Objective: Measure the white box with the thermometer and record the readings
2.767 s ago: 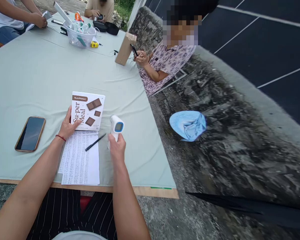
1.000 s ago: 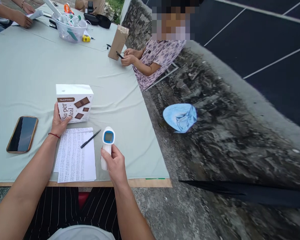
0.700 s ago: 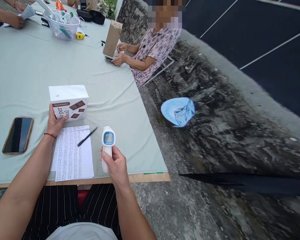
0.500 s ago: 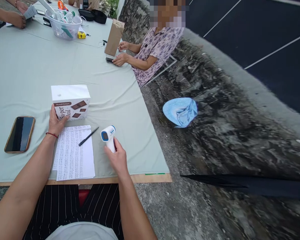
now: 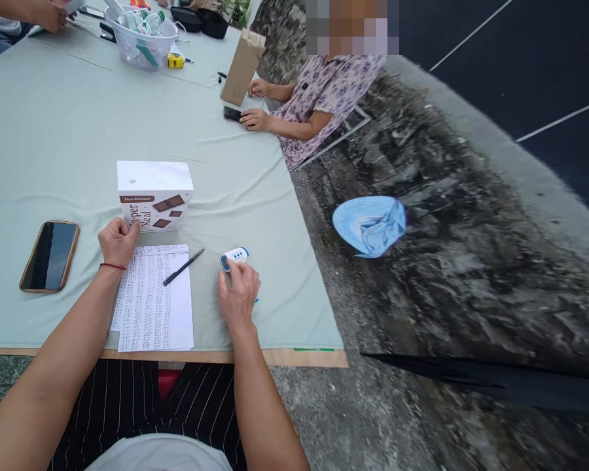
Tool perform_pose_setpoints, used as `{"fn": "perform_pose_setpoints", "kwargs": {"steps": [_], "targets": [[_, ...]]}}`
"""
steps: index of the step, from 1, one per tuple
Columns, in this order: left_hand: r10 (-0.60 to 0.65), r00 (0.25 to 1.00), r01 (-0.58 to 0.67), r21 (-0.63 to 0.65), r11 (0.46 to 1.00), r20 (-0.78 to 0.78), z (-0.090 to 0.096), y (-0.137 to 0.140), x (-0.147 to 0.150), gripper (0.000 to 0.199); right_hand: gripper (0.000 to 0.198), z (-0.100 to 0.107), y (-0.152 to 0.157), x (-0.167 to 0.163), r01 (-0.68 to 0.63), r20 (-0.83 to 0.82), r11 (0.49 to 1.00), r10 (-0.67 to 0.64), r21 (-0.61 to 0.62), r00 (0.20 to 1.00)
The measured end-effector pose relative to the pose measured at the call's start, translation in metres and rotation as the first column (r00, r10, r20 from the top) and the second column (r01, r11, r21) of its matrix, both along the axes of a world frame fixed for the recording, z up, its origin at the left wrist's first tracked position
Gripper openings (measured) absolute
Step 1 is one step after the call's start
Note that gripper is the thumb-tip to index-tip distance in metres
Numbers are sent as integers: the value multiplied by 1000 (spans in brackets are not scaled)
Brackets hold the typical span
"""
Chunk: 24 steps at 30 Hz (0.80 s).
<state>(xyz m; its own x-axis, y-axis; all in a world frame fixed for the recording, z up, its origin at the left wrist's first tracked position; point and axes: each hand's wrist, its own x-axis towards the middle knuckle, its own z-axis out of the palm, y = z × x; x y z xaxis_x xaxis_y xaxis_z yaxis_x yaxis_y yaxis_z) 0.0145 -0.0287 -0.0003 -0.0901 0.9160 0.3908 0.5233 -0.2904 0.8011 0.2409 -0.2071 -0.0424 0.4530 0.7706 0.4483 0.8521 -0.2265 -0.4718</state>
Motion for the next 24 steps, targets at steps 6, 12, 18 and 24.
{"fn": "perform_pose_setpoints", "kwargs": {"steps": [6,12,18,24], "targets": [[-360,898,403,147,903,-252,-10,-13,11,37,38,-5,44,-34,-232,-154,971,220,-61,963],[-564,681,580,-126,805,-466,-12,-12,13,18,33,6,54,-23,-326,-146,905,296,-273,944],[-616,637,562,-267,783,-463,-6,-13,15,19,16,20,35,-12,-393,-295,911,345,-124,891],[-618,626,544,-302,783,-475,-1,-15,17,20,19,12,46,-48,-69,-736,971,220,230,640]]}}
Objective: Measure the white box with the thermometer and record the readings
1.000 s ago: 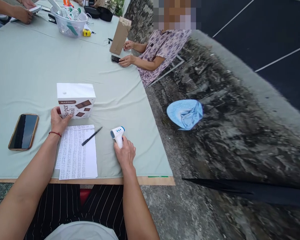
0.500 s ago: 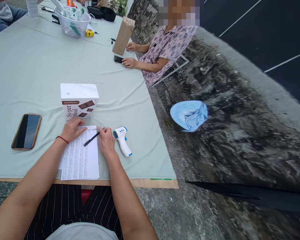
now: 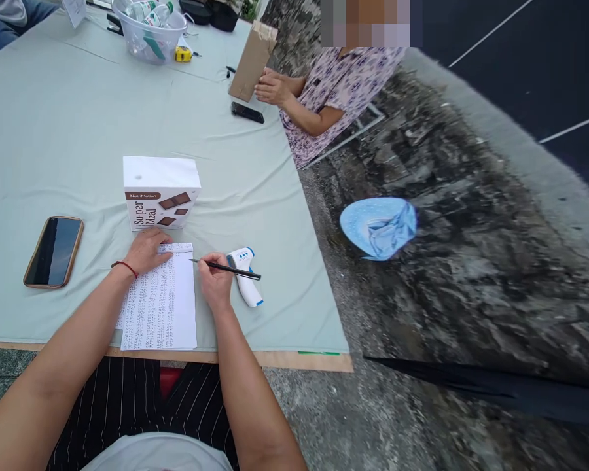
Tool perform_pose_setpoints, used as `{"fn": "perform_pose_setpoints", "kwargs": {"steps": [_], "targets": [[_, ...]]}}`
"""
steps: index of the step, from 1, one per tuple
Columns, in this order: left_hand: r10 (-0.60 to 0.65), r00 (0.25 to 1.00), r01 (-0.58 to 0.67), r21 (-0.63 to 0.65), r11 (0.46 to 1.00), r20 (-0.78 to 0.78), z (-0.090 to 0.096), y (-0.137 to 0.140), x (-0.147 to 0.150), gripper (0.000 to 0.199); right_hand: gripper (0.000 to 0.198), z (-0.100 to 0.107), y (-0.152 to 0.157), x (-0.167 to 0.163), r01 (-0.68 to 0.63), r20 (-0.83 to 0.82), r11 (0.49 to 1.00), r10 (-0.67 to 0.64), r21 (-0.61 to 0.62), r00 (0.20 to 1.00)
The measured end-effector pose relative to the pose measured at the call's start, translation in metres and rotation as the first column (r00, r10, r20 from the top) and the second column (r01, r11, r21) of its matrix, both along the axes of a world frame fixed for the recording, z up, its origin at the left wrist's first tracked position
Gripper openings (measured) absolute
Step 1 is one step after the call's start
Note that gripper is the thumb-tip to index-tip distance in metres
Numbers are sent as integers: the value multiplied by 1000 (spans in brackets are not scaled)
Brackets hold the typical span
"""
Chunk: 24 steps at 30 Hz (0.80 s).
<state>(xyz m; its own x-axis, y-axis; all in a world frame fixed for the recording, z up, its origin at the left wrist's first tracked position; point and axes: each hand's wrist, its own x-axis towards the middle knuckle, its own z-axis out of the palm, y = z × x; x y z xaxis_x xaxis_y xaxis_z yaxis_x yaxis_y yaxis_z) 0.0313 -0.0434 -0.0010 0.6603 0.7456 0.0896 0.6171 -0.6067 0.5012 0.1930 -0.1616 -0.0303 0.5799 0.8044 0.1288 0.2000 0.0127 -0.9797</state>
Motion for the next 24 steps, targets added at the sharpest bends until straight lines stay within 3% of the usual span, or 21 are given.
{"fn": "perform_pose_setpoints", "kwargs": {"steps": [4,8,24], "targets": [[14,1000,-14,-5,1000,-12,3,-2,0,19,19,1,15,-22,-36,-129,998,31,-41,991],[17,1000,-17,-28,999,-10,4,-3,1,19,16,4,21,-30,31,-86,996,-39,-89,996],[30,1000,-30,-36,999,-3,3,-5,2,19,12,-4,19,-32,-12,-32,996,10,-90,999]]}}
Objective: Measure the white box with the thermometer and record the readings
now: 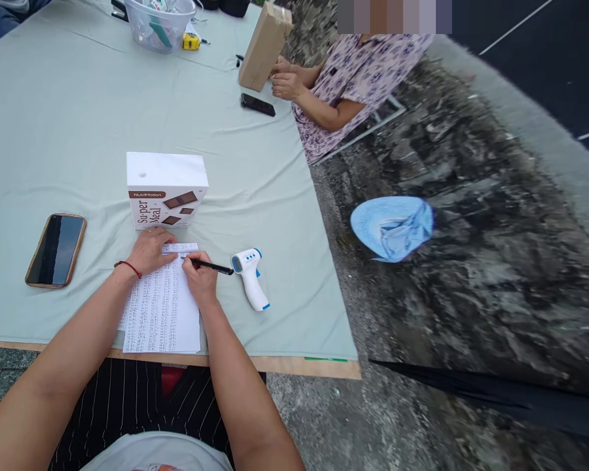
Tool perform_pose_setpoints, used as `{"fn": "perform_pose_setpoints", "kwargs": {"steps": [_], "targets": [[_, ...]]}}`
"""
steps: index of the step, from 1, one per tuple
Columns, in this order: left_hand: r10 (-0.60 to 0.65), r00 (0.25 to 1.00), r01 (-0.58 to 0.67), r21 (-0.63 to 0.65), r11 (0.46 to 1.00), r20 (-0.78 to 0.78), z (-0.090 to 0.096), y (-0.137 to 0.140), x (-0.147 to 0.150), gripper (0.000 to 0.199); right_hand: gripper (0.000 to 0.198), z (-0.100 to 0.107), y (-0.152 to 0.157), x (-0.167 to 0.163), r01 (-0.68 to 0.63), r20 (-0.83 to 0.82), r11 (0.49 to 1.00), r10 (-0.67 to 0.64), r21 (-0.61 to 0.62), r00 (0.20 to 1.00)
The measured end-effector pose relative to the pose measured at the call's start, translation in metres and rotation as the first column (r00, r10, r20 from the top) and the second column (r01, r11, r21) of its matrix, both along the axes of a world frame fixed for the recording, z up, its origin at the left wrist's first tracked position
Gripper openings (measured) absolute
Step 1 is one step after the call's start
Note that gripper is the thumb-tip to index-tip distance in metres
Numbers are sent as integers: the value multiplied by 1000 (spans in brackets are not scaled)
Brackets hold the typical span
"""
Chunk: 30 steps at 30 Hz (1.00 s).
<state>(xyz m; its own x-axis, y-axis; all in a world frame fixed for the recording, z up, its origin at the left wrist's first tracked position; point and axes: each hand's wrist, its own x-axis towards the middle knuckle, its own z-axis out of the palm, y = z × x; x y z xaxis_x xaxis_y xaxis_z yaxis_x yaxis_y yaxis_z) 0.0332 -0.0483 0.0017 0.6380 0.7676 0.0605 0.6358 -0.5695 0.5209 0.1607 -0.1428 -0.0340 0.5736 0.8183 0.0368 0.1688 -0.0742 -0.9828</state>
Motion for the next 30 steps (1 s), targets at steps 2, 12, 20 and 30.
{"fn": "perform_pose_setpoints", "kwargs": {"steps": [2,12,20,30], "targets": [[-2,1000,2,-2,1000,-1,-1,0,0,19,13,0,0,0,-3,11,1000,3,-2,1000],[-2,1000,2,-2,1000,-4,1,0,0,19,12,1,0,1,-4,16,1000,4,-24,1000],[-4,1000,4,-6,1000,-3,1,1,1,19,11,1,0,1,-6,4,1000,6,-12,1000],[-1,1000,1,-10,1000,-11,0,0,1,20,11,3,0,1,5,18,1000,-5,-9,1000]]}}
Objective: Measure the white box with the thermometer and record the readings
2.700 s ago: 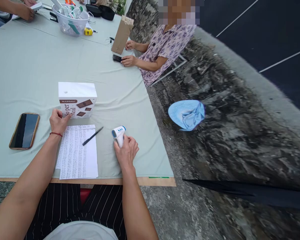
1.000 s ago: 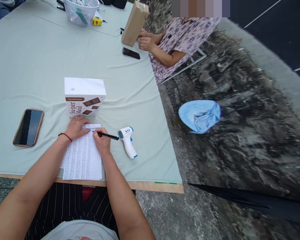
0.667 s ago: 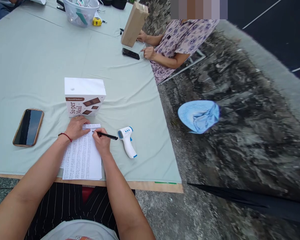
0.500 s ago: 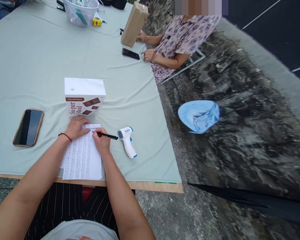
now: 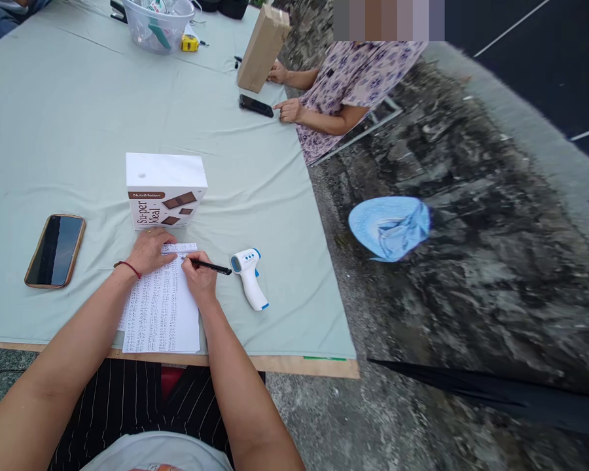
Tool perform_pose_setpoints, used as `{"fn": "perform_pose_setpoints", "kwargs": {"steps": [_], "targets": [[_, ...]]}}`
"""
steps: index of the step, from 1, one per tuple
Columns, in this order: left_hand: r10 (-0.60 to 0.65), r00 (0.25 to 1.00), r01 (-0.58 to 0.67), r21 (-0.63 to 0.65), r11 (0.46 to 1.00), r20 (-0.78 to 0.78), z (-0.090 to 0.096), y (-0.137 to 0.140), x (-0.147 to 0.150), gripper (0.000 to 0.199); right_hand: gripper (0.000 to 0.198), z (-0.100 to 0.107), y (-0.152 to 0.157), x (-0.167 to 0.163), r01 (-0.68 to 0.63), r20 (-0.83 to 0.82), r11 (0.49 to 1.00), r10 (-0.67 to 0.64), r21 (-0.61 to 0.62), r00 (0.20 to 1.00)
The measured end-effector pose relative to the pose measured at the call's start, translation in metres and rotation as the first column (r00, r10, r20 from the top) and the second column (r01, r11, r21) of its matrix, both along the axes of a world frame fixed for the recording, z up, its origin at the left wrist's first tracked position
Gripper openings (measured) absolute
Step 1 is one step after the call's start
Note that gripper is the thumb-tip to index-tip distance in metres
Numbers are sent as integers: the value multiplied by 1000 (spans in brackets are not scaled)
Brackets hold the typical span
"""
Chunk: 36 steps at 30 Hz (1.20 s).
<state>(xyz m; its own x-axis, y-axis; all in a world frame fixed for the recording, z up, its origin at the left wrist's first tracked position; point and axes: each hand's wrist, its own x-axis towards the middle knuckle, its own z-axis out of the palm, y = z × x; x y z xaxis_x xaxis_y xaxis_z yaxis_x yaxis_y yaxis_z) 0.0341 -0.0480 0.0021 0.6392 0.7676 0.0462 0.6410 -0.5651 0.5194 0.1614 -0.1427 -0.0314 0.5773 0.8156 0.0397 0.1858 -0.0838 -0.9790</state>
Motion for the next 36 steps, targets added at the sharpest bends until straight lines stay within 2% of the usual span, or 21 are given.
{"fn": "perform_pose_setpoints", "kwargs": {"steps": [12,36], "targets": [[1,1000,-1,0,1000,-6,-1,1,0,20,12,0,-1,0,21,-52,1000,-20,11,998],[3,1000,-3,-1,1000,9,-1,0,0,20,11,-4,0,1,29,-29,1000,-29,2,999]]}}
